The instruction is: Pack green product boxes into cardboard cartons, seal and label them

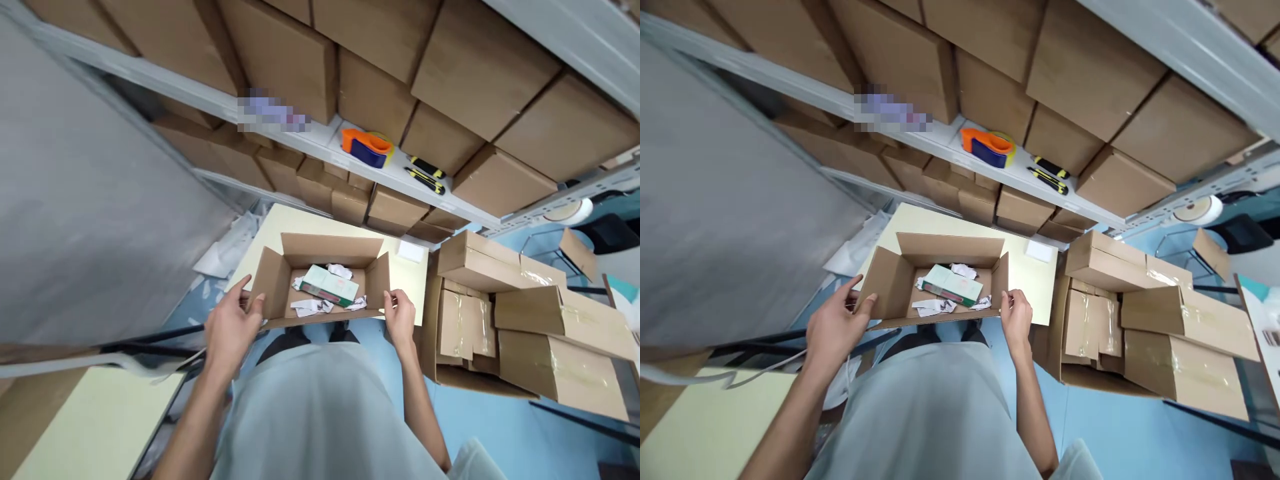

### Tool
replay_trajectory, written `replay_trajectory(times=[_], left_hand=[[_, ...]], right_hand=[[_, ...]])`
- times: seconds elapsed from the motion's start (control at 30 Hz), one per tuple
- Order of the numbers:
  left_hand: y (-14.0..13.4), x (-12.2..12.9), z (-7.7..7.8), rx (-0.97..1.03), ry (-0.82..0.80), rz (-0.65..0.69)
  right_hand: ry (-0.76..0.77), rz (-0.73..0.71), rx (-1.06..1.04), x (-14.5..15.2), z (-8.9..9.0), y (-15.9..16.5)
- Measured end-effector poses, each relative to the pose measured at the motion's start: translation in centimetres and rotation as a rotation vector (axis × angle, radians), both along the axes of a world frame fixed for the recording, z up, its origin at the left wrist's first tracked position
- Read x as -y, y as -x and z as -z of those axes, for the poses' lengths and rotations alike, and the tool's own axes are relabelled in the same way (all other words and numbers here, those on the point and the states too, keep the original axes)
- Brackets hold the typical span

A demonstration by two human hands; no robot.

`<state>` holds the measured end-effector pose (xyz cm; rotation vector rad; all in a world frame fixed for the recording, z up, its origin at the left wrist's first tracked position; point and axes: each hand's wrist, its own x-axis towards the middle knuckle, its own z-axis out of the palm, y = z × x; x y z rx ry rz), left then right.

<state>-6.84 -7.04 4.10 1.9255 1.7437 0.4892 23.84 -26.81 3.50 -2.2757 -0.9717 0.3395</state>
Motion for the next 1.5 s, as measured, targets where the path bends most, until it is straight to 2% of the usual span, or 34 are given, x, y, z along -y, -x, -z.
replay_trajectory(times=[0.1, 0.23, 0.37, 0.5, 0.67, 0.87, 1.07, 1.17, 1.27, 1.37, 1.43, 1.5], left_hand=[[-2.4, -1.8, 0.8, 0.015, 0.021, 0.065], [-4.0, -4.1, 1.5, 0.027, -0.027, 0.133], [-4.3, -6.8, 2.3, 0.038, -0.069, 0.221], [-3.6, -9.0, 3.9, 0.079, -0.060, 0.297], [-1.7, -9.6, 5.5, 0.148, 0.034, 0.354], [-0.5, -8.9, 5.3, 0.278, 0.101, 0.550], [-0.8, -9.0, 6.3, 0.205, 0.305, 0.891], [-1.0, -9.3, 7.3, 0.127, 0.376, 0.973], [-1.3, -9.8, 8.3, 0.066, 0.450, 0.969], [-1.9, -10.8, 9.1, 0.034, 0.535, 0.909], [-2.5, -11.6, 9.5, 0.046, 0.555, 0.857], [-3.3, -12.3, 9.5, 0.048, 0.510, 0.802]], right_hand=[[0.000, 0.079, 0.014, 0.3, 0.9, -0.3], [0.009, 0.116, 0.016, -0.7, 2.0, 0.4], [0.025, 0.154, 0.029, -3.0, 3.0, 1.3], [0.008, 0.191, 0.000, -5.1, 3.4, 2.1], [-0.050, 0.229, -0.086, -5.9, 2.6, 3.2], [-0.117, 0.295, -0.193, -5.3, 1.3, 4.8], [0.032, 0.110, -0.257, -6.0, 0.7, 5.7], [0.166, -0.012, -0.299, -6.5, 1.0, 5.3], [0.297, -0.136, -0.359, -6.7, 1.4, 4.1], [0.377, -0.252, -0.393, -7.1, 1.9, 2.2], [0.404, -0.296, -0.374, -7.7, 2.3, 1.1], [0.426, -0.291, -0.296, -8.7, 3.0, 0.4]])
